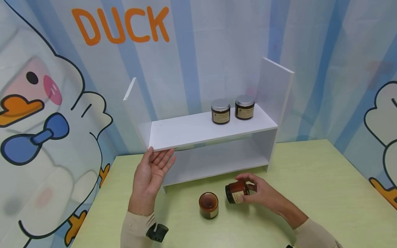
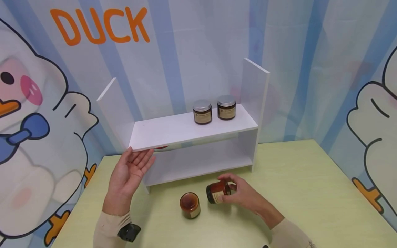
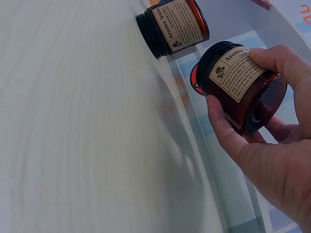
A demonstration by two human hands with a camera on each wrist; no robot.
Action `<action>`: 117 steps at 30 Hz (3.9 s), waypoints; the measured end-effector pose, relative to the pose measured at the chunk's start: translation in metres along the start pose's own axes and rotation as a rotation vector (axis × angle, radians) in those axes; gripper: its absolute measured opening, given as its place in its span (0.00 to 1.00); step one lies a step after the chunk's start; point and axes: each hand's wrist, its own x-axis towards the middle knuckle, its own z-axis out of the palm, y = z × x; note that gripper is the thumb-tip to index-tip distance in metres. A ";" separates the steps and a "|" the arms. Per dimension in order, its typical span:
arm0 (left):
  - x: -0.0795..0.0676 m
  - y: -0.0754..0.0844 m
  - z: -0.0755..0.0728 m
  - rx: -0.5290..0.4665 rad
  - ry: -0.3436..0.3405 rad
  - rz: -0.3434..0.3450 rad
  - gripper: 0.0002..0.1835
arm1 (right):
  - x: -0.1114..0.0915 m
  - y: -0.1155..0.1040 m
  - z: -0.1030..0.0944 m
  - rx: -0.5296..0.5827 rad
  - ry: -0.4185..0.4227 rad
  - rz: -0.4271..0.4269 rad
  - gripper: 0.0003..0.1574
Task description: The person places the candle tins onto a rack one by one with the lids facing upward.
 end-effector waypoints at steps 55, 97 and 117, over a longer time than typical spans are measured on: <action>-0.001 0.000 0.001 0.003 0.009 -0.007 0.26 | -0.001 -0.001 -0.002 0.079 0.059 0.061 0.43; -0.002 0.000 0.001 -0.011 0.011 -0.005 0.25 | -0.001 -0.006 -0.002 0.114 0.020 0.069 0.39; -0.001 -0.001 0.000 -0.013 0.019 -0.003 0.23 | 0.001 -0.012 -0.006 -0.037 0.115 0.044 0.43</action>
